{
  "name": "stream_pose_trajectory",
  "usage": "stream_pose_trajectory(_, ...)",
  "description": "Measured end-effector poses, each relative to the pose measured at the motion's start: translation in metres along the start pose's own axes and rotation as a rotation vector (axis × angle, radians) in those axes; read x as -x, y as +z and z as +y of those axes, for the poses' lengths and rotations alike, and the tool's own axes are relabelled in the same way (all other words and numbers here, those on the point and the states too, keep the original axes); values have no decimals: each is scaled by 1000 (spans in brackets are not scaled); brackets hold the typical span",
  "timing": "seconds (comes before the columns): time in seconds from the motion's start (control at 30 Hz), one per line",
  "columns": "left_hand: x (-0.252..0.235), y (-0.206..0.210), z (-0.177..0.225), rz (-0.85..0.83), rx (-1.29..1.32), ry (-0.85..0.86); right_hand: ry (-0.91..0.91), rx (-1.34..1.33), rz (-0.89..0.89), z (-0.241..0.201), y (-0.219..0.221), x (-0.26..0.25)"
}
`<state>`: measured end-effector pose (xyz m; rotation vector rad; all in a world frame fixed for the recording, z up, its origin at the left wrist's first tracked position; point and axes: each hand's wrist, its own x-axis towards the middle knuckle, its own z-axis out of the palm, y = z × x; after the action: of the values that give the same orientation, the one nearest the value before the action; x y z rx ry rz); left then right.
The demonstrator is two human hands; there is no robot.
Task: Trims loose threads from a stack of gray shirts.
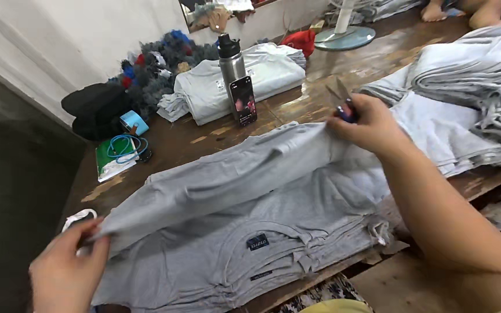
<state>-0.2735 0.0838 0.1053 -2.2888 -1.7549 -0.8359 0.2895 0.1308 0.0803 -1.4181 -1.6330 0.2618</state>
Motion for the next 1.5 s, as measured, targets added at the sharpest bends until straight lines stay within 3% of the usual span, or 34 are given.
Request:
stream_pose_trajectory(0.13,-68,50,2,-57,-43,-181,171,126,-46,25,50,-51)
stream_pose_trajectory(0.23,-74,111,-26,-200,-60,-299,206,236,-182,62,95,-56)
stream_pose_trajectory(0.3,-70,125,-37,-183,-14,-350,200,252,-208,73,105,-52)
stream_pose_trajectory(0.37,-63,127,-41,-85,-13,-294,153,248,-152,78,104,-49)
stream_pose_trajectory(0.47,-56,124,-32,77,-26,-74,49,268,-20,74,100,-40)
stream_pose_trajectory(0.53,-52,114,-2,124,34,52,-78,249,27,64,95,-31)
stream_pose_trajectory(0.6,-37,102,54,17,178,99,-210,152,-30,44,84,-14)
stream_pose_trajectory(0.73,34,99,176,-566,409,260,-290,-68,-277,-8,57,52)
stream_pose_trajectory(0.77,53,109,196,-610,408,375,-294,-85,-333,-16,51,70)
stream_pose_trajectory(0.83,82,133,222,-495,406,499,-293,-98,-396,-26,38,105)
stream_pose_trajectory(0.9,91,145,236,-376,502,447,-282,-140,-370,-29,28,133)
stream_pose_trajectory(1.07,83,148,244,-374,1222,180,-168,-328,-236,-27,35,186)
stream_pose_trajectory(1.13,79,152,248,-356,1385,126,-130,-375,-147,-27,49,201)
stream_pose_trajectory(1.27,78,161,250,-299,1545,-12,-128,-249,-63,-27,67,216)
stream_pose_trajectory(1.5,79,165,241,-268,1694,-160,-220,92,-129,-30,59,207)
